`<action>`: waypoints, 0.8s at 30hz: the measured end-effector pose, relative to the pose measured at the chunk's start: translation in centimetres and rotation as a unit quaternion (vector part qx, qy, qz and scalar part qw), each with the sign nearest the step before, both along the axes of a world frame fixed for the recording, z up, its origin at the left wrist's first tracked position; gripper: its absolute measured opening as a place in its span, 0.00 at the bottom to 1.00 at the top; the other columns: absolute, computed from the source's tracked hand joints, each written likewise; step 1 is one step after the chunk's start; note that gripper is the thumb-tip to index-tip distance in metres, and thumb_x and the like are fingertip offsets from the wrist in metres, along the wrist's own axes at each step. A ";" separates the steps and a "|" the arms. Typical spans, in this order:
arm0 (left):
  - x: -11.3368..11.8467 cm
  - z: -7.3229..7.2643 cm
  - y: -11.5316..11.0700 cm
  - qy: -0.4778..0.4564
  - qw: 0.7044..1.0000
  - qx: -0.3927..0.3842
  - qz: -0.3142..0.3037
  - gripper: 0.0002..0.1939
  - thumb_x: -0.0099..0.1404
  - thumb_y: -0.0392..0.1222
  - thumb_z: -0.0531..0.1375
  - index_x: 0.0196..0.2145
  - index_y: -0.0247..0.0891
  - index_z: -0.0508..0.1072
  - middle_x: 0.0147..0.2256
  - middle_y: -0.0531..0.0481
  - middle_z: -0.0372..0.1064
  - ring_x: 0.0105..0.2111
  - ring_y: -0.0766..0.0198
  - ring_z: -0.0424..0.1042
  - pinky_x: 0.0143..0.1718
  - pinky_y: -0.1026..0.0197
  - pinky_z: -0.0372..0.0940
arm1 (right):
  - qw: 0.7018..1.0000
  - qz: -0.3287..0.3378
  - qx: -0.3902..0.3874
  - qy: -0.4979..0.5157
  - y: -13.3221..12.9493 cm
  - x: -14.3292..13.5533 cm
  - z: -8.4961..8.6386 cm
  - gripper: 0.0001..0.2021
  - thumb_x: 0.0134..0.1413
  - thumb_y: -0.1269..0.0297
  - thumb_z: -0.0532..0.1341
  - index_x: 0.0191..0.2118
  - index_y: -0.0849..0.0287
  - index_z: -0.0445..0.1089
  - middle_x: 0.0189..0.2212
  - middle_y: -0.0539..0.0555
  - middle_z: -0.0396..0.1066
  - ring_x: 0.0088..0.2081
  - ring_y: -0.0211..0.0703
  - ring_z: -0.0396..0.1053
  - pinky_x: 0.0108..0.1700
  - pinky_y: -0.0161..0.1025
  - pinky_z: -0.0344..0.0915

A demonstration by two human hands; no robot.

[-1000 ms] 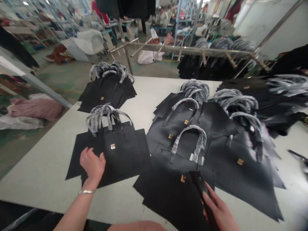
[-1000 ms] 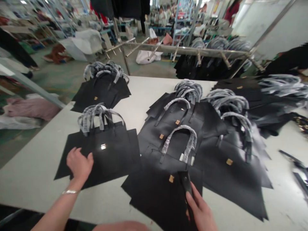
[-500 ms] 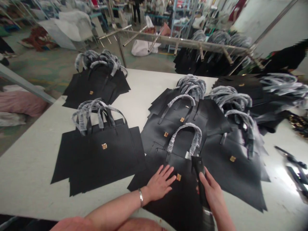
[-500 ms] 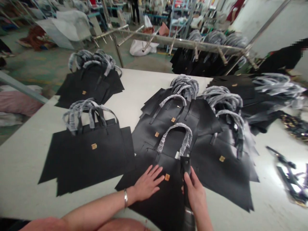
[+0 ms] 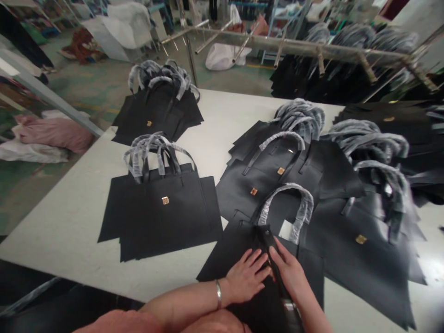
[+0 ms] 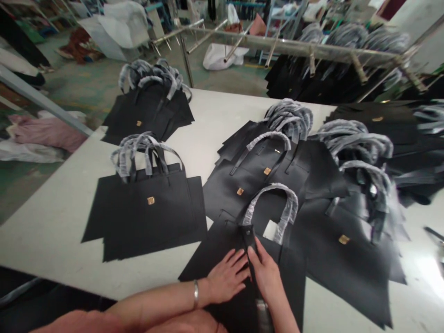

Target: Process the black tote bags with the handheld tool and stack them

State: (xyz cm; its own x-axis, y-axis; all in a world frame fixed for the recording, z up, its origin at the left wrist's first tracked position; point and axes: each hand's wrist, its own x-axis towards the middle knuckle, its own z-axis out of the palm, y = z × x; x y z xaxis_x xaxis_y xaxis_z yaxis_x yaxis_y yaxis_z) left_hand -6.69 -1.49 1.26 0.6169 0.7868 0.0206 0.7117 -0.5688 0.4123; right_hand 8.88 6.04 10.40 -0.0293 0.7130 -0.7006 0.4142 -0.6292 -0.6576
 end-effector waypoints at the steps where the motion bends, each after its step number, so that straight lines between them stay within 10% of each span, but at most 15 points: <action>1: -0.1 0.0 0.0 -0.006 1.000 0.005 0.002 0.26 0.73 0.52 0.52 0.64 0.40 0.59 0.66 0.42 0.53 0.68 0.49 0.45 0.66 0.43 0.44 | 1.000 0.004 -0.007 0.008 -0.5 0.4 0.0 0.39 0.54 0.42 0.58 0.67 0.59 0.57 0.20 0.46 0.73 0.19 0.45 0.69 0.24 0.40 0.66; 7: 0.3 -1.3 -0.3 -0.037 0.998 0.044 0.002 0.20 0.73 0.50 0.52 0.55 0.36 0.70 0.57 0.44 0.66 0.62 0.50 0.57 0.67 0.45 0.42 | 0.995 0.097 0.033 -0.020 -2.0 0.2 -0.5 0.34 0.53 0.43 0.58 0.62 0.57 0.67 0.35 0.54 0.81 0.39 0.56 0.78 0.41 0.46 0.74; 12: 0.8 -2.6 -0.4 -0.032 0.998 0.045 -0.006 0.16 0.71 0.47 0.55 0.49 0.36 0.74 0.48 0.46 0.72 0.56 0.49 0.62 0.65 0.42 0.45 | 0.982 0.163 0.079 -0.058 1.0 -4.0 -0.6 0.38 0.52 0.44 0.54 0.63 0.66 0.65 0.58 0.62 0.69 0.61 0.57 0.65 0.64 0.49 0.56; 24: 1.1 -2.6 -0.3 -0.013 1.000 0.022 -0.006 0.13 0.71 0.45 0.55 0.47 0.40 0.76 0.48 0.48 0.73 0.56 0.53 0.63 0.63 0.43 0.47 | 0.973 0.206 0.067 -0.083 2.0 -6.1 0.1 0.37 0.54 0.46 0.52 0.63 0.69 0.64 0.59 0.65 0.68 0.61 0.58 0.64 0.64 0.51 0.57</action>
State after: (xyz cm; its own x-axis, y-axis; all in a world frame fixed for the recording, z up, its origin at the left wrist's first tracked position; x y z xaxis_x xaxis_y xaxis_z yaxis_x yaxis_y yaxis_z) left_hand -5.57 -1.76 -1.34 0.6247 0.7777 0.0709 0.6941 -0.5945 0.4059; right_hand 2.78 8.02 10.49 -0.2273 0.7492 -0.6222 0.7204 -0.3005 -0.6251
